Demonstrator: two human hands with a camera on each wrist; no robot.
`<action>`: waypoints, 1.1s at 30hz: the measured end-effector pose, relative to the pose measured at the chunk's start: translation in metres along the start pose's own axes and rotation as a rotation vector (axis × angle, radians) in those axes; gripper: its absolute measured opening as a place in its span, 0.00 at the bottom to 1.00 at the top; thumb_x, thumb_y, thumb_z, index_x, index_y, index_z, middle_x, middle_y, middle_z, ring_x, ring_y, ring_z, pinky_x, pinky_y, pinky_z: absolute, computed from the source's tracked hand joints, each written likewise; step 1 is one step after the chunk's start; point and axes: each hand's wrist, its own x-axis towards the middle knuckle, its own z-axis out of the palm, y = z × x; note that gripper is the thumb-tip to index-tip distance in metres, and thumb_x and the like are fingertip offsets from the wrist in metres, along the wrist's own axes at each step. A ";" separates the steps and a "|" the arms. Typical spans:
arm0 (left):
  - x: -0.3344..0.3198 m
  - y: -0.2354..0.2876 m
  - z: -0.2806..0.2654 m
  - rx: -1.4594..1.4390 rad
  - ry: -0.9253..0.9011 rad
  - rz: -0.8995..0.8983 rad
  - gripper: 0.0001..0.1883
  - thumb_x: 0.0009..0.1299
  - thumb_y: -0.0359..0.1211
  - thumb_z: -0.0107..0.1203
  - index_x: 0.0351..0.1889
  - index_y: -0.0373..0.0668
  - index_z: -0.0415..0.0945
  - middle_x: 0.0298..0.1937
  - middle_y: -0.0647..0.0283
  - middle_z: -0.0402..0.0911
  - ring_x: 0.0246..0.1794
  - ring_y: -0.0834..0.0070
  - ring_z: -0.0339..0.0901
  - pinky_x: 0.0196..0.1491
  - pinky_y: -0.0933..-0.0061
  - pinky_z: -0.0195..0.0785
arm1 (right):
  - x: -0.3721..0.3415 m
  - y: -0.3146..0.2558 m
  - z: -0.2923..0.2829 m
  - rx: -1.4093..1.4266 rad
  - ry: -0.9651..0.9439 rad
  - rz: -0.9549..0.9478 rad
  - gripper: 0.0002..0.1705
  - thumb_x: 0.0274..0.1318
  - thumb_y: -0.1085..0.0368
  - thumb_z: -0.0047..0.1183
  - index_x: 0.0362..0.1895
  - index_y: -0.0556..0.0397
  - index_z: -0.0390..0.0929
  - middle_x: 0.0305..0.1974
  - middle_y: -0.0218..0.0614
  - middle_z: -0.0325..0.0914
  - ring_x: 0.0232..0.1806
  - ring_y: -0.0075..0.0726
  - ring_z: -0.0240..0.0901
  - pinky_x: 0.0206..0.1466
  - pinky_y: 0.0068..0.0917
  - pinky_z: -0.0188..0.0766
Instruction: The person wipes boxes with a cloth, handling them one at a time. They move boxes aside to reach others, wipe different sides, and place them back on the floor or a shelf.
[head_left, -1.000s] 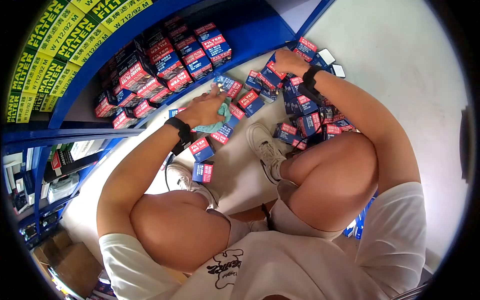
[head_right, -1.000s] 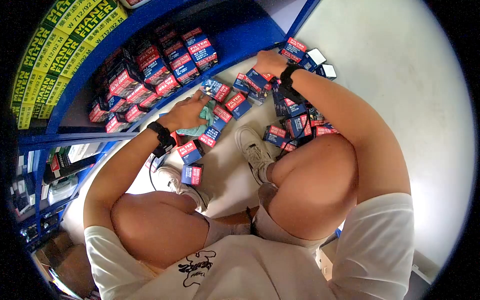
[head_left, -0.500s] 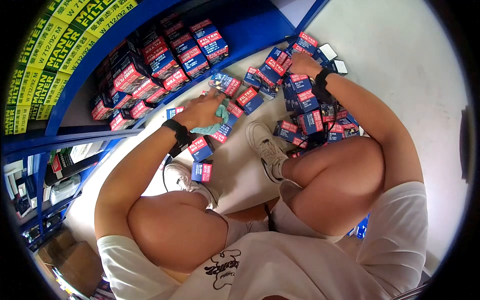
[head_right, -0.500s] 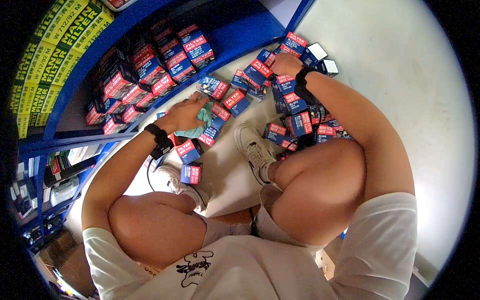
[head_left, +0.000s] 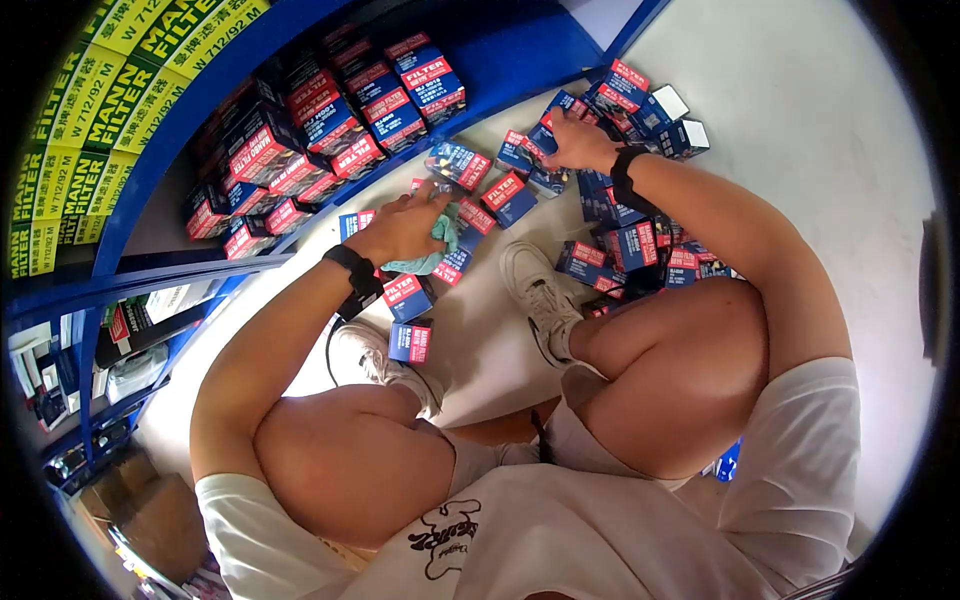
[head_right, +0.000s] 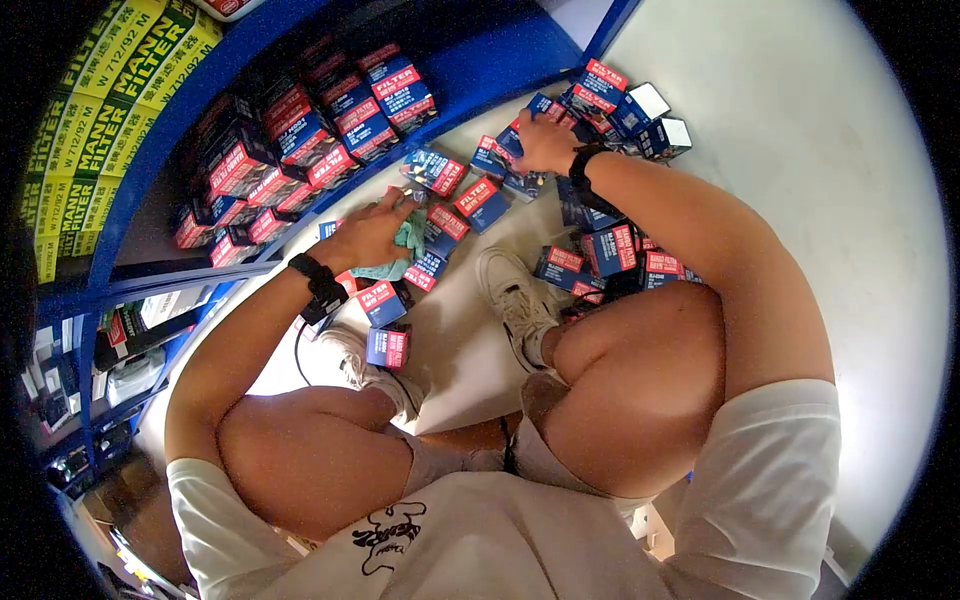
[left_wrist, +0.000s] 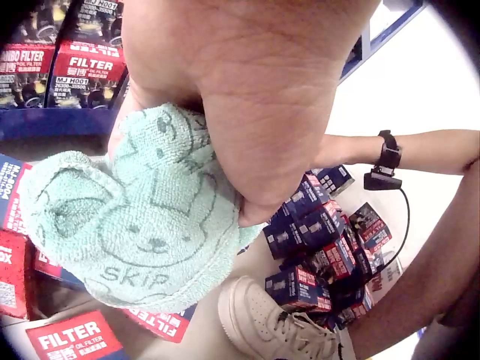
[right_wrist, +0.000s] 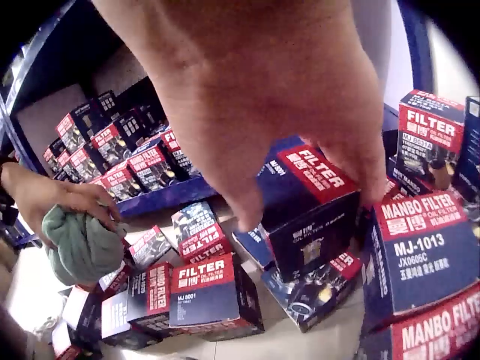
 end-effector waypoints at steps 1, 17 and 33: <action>-0.002 -0.002 0.000 -0.001 0.002 -0.004 0.44 0.59 0.44 0.67 0.73 0.44 0.59 0.74 0.45 0.58 0.65 0.44 0.70 0.66 0.52 0.67 | 0.001 0.001 0.002 0.067 0.022 -0.010 0.47 0.39 0.50 0.74 0.56 0.67 0.64 0.53 0.61 0.76 0.57 0.59 0.76 0.57 0.48 0.76; -0.090 -0.047 0.010 -0.064 0.142 -0.268 0.40 0.58 0.40 0.66 0.69 0.44 0.61 0.63 0.48 0.66 0.57 0.44 0.76 0.55 0.50 0.75 | -0.019 -0.078 -0.040 -0.092 0.055 -0.379 0.42 0.39 0.66 0.69 0.61 0.61 0.65 0.56 0.50 0.68 0.61 0.61 0.68 0.62 0.46 0.71; -0.123 -0.077 0.008 -0.130 0.290 -0.415 0.37 0.60 0.42 0.65 0.67 0.42 0.64 0.60 0.48 0.68 0.55 0.44 0.77 0.54 0.49 0.75 | 0.010 -0.215 -0.008 -0.132 0.104 -0.948 0.42 0.33 0.77 0.66 0.59 0.58 0.65 0.53 0.38 0.67 0.60 0.50 0.66 0.47 0.39 0.82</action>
